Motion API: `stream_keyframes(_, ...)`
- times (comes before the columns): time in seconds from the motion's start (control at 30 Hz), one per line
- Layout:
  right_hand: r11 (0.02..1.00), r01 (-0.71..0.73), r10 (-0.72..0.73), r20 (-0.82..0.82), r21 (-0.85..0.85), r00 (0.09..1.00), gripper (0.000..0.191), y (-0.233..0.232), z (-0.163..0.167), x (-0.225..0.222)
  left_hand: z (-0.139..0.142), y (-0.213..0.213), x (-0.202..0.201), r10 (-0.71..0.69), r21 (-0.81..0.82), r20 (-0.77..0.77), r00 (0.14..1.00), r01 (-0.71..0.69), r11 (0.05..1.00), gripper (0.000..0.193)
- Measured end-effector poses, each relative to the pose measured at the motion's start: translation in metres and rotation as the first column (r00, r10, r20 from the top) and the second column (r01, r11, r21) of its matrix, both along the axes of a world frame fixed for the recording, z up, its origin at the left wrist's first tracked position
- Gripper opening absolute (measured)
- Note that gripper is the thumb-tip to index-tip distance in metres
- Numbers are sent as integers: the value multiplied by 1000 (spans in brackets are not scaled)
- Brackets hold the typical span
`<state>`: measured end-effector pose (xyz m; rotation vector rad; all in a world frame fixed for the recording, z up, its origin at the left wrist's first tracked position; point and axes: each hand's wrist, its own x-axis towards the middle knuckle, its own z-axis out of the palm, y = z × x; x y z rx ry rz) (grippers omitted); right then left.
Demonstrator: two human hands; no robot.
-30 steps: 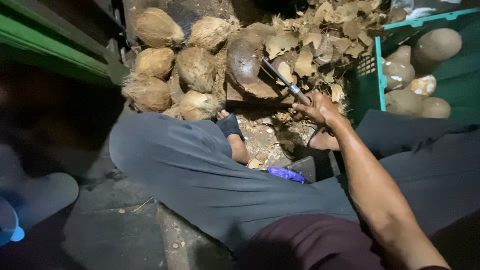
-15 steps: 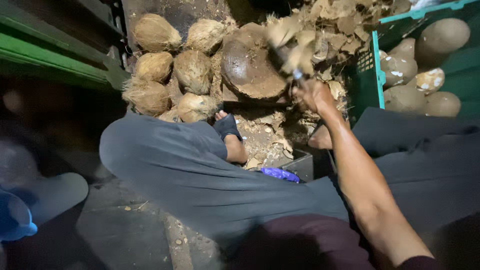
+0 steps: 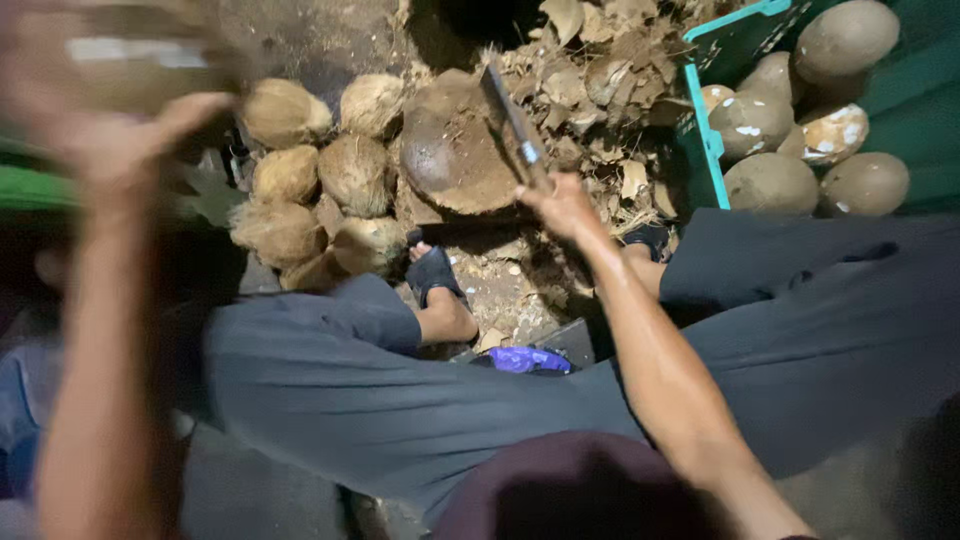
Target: The person sits on the ground and uses a machete to chop the fibrous husk off coconuts one at a time, striking the husk and rotating the coconut between cuts. Trimmed coconuts are set aside and husk debris accumulates on the ground around the work area.
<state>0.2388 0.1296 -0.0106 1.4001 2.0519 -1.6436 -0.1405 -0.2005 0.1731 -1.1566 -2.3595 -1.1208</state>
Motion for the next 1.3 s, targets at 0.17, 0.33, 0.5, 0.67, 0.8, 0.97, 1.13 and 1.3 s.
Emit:
stream_keyframes(0.17, 982, -49, 82, -181, 180, 980, 44, -18, -7, 2, -128, 145, 65, -172, -166, -92, 981, 155, 974, 129)
stream_keyframes(0.33, 986, 24, 5, -173, 163, 985, 37, -28, -13, 6, -190, 169, 137, -177, -452, 144, 973, 224, 864, 138)
stream_keyframes(0.5, 989, -10, 41, -210, 145, 977, 38, -34, -18, 7, -195, 152, 135, -244, -388, 221, 944, 315, 866, 138)
stream_keyframes(0.67, 988, -4, 33, -183, 156, 983, 40, -40, -16, 6, -194, 162, 128, -234, -225, 296, 926, 306, 925, 153)
stream_keyframes(0.8, 991, -9, 38, -216, 135, 976, 39, -43, -9, 5, -193, 171, 146, 13, -179, 688, 726, 152, 972, 137)
stream_keyframes(0.97, 998, 44, -26, -310, 51, 950, 42, -45, 6, 3, -190, 175, 151, -118, -370, 190, 975, 182, 911, 131)
stream_keyframes(1.13, 988, 15, 20, -226, 152, 974, 41, -50, 22, 2, -200, 185, 149, 137, -290, 385, 913, -21, 957, 78)
stream_keyframes(1.3, 988, 63, -15, -318, 140, 948, 36, -53, 36, 3, -211, 200, 159, 207, -72, 536, 818, -200, 977, 65)
